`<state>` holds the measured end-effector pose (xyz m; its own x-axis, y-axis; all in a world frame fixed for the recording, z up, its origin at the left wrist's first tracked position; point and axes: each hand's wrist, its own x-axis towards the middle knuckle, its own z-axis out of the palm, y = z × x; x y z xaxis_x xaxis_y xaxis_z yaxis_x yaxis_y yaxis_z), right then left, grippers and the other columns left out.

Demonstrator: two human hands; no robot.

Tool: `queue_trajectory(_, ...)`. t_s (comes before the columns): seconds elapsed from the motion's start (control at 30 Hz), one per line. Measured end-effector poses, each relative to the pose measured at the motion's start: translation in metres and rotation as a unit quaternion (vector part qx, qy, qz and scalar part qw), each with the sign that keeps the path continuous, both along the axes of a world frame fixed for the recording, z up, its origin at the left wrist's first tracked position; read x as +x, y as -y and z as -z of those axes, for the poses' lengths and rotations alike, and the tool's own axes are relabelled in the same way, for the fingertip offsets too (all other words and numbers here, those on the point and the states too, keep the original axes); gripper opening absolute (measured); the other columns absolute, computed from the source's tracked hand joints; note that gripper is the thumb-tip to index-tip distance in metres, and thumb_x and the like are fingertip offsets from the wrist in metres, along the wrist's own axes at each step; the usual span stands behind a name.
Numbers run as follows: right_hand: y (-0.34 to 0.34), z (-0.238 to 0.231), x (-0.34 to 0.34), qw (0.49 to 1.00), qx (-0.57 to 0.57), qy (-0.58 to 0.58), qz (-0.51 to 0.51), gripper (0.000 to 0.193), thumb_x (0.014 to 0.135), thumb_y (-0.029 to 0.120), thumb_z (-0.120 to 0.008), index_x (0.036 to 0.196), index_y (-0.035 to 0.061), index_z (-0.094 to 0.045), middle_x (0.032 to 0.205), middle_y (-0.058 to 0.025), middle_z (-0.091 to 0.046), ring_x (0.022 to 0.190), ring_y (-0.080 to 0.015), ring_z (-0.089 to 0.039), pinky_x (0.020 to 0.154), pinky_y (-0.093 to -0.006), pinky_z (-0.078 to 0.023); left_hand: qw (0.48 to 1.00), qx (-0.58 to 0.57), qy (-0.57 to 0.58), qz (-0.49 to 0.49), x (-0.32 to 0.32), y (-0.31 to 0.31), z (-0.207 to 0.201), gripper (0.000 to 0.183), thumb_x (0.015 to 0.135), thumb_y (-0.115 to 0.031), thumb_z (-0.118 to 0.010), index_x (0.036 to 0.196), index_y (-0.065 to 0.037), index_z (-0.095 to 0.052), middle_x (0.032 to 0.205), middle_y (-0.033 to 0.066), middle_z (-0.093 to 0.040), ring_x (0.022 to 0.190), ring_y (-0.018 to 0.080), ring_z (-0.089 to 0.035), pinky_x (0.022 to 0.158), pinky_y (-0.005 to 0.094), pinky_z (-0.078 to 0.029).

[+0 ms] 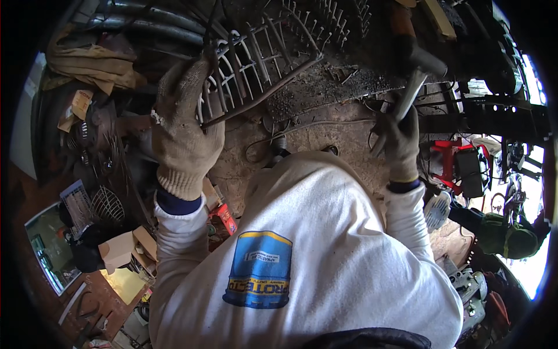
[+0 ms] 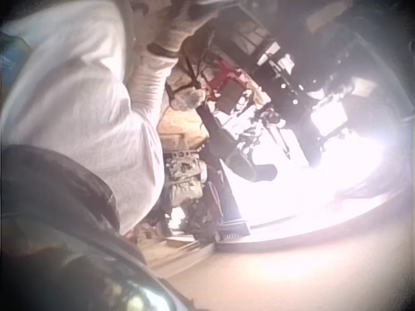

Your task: The person shapes a curved metal mesh structure by hand and with a hammer, then uses a handheld angle grinder to smooth or cut edges, resulting in sparks.

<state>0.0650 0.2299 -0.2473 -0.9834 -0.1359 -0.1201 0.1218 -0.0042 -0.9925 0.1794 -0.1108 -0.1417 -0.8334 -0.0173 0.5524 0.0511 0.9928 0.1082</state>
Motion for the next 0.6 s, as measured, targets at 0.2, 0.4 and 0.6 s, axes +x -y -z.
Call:
queue_trajectory(0.2,0.030,0.007,0.001,0.995,-0.010,-0.065,-0.078,0.035,0.097,0.022,-0.067,0.121,-0.0005,-0.056,0.080,-0.0035,-0.061,0.063,-0.0132,-0.060,0.058,-0.0294,-0.054,0.997,-0.007,0.026,0.077,-0.006,0.003,-0.015,0.063,0.084,-0.018,-0.073,0.141,-0.007,-0.050,0.131,0.0194,-0.056,0.113,0.0392,-0.064,0.093,0.0430,-0.056)
queue_trajectory(0.4,0.082,-0.001,0.005,0.912,0.274,-0.186,-0.242,0.035,0.094,0.030,-0.064,0.115,0.0026,-0.058,0.096,-0.0248,-0.067,0.092,-0.0458,-0.066,0.077,-0.0509,-0.051,0.996,0.007,0.088,-0.025,-0.008,0.018,0.001,0.059,0.087,-0.014,-0.065,0.143,-0.007,-0.046,0.134,0.0221,-0.055,0.113,0.0426,-0.064,0.091,0.0462,-0.057)
queue_trajectory(0.6,0.092,0.003,-0.004,0.880,0.301,-0.193,-0.311,0.030,0.096,0.026,-0.062,0.113,0.0018,-0.058,0.085,-0.0218,-0.066,0.084,-0.0429,-0.067,0.069,-0.0477,-0.049,0.978,0.141,0.103,-0.112,0.010,0.040,0.023,0.053,0.096,-0.020,-0.059,0.146,-0.008,-0.044,0.139,0.0203,-0.056,0.122,0.0417,-0.059,0.100,0.0497,-0.051)
